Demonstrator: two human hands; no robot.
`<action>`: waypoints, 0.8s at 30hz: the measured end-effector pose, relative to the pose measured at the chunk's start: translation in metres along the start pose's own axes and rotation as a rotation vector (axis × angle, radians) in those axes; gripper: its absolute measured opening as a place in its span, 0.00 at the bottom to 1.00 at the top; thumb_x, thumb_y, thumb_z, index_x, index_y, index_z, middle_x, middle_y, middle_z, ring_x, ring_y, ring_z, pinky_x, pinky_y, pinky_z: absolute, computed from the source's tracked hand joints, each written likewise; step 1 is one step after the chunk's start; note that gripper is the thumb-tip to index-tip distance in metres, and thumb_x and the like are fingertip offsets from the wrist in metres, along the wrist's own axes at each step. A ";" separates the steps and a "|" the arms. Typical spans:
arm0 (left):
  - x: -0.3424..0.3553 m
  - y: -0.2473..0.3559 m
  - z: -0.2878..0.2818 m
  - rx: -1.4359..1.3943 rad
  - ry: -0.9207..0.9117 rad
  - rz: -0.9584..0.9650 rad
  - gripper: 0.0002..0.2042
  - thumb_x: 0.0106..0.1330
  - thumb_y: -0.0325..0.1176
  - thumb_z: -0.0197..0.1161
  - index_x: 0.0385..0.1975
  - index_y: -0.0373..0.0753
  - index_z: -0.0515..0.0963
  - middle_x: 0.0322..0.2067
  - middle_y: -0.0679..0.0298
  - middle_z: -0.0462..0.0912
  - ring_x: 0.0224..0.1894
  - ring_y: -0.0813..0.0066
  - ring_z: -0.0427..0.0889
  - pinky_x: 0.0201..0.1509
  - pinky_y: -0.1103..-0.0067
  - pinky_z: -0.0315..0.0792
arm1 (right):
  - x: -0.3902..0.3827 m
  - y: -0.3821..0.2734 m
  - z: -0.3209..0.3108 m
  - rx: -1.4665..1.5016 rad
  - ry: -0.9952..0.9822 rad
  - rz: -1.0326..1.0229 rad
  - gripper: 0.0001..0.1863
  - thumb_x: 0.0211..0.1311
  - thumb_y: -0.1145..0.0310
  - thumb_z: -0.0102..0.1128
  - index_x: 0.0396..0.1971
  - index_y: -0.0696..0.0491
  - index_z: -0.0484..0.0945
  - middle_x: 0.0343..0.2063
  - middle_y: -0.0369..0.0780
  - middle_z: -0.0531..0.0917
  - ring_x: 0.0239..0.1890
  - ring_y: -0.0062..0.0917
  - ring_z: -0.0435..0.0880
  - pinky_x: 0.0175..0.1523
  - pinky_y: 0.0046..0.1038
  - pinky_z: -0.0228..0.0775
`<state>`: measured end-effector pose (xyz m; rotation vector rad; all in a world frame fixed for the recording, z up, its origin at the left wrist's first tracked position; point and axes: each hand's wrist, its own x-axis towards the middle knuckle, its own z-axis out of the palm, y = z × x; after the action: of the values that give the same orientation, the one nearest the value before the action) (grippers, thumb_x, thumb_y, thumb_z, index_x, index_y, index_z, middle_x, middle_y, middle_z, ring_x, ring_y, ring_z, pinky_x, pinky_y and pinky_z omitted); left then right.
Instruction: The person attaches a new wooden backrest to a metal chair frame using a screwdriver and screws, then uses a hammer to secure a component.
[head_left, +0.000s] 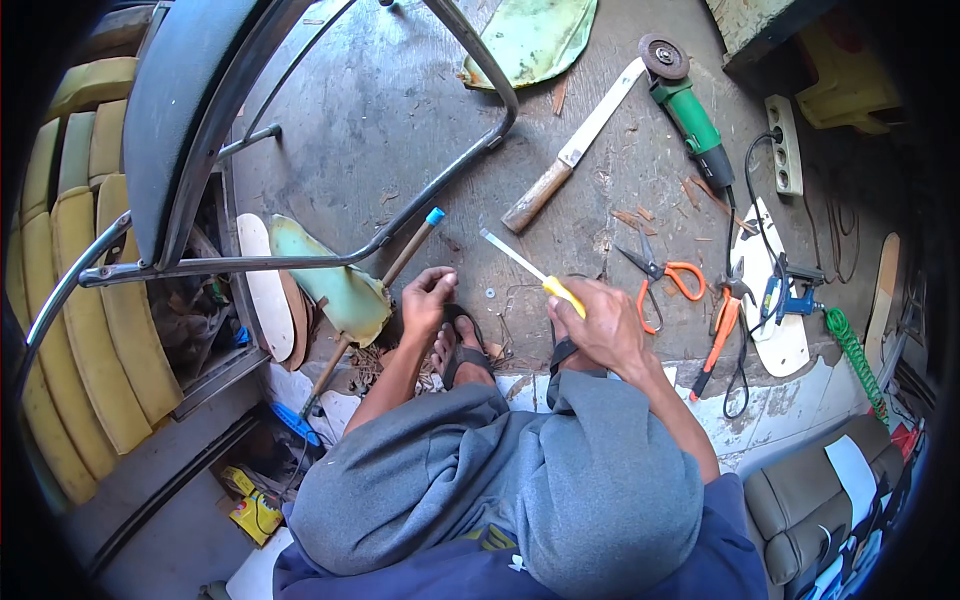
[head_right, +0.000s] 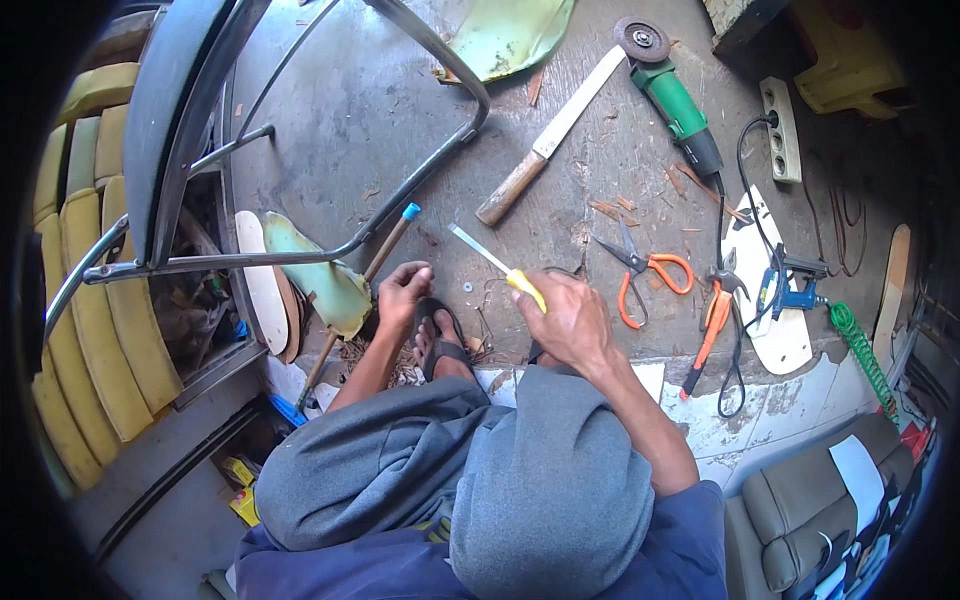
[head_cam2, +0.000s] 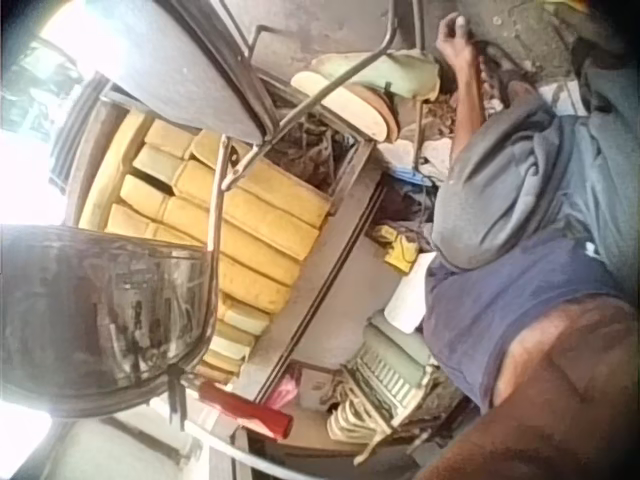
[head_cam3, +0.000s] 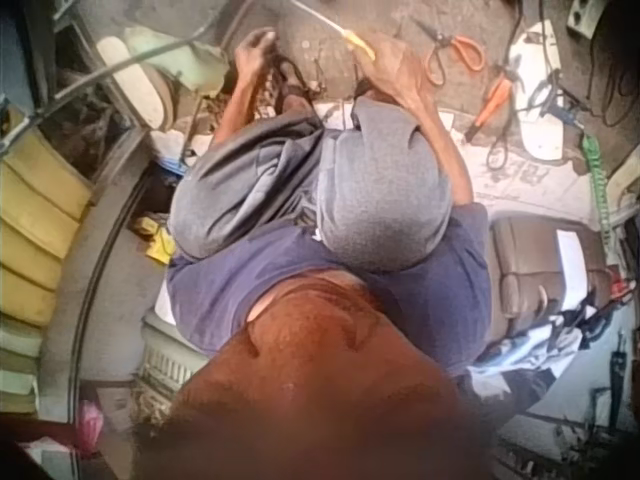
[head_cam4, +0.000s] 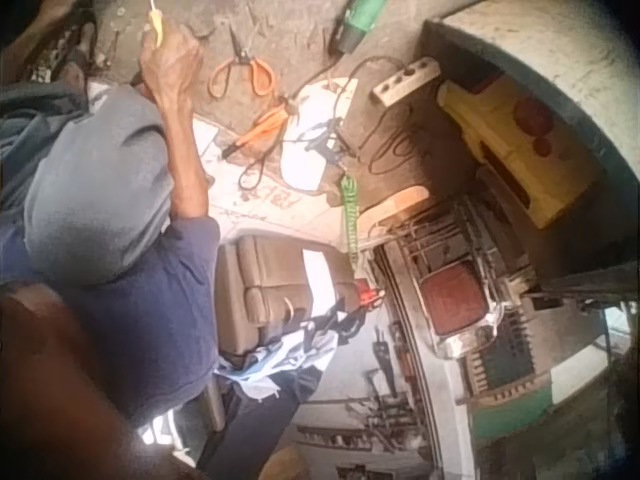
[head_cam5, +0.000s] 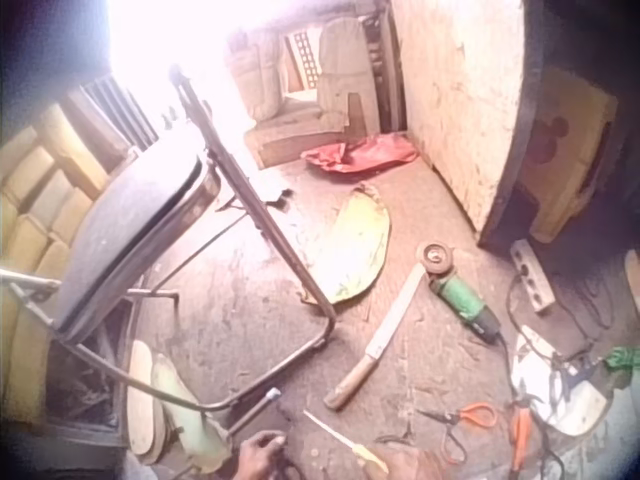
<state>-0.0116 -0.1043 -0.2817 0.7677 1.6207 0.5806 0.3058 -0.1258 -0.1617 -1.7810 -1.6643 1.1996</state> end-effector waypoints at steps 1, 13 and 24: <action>-0.001 0.005 -0.002 -0.293 -0.073 -0.039 0.09 0.72 0.32 0.67 0.48 0.38 0.82 0.39 0.60 0.87 0.38 0.70 0.87 0.41 0.76 0.80 | 0.000 -0.001 0.002 0.014 -0.055 -0.010 0.16 0.68 0.59 0.63 0.47 0.54 0.85 0.32 0.48 0.86 0.35 0.46 0.87 0.41 0.44 0.79; -0.013 0.047 0.003 -0.842 -0.354 -0.096 0.09 0.73 0.31 0.65 0.49 0.39 0.79 0.39 0.59 0.88 0.41 0.67 0.90 0.46 0.72 0.87 | -0.003 -0.010 0.007 0.004 0.044 -0.182 0.15 0.65 0.61 0.67 0.47 0.52 0.87 0.24 0.44 0.82 0.27 0.39 0.85 0.33 0.39 0.77; -0.013 0.079 -0.008 -0.219 -0.217 0.063 0.10 0.74 0.32 0.64 0.49 0.33 0.78 0.37 0.56 0.86 0.39 0.66 0.89 0.46 0.73 0.86 | 0.002 -0.010 0.008 -0.177 0.062 -0.251 0.15 0.64 0.62 0.67 0.47 0.51 0.87 0.25 0.44 0.82 0.27 0.39 0.86 0.31 0.37 0.77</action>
<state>-0.0054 -0.0622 -0.2136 0.6951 1.3138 0.6834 0.2935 -0.1241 -0.1590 -1.6286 -1.9403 0.9037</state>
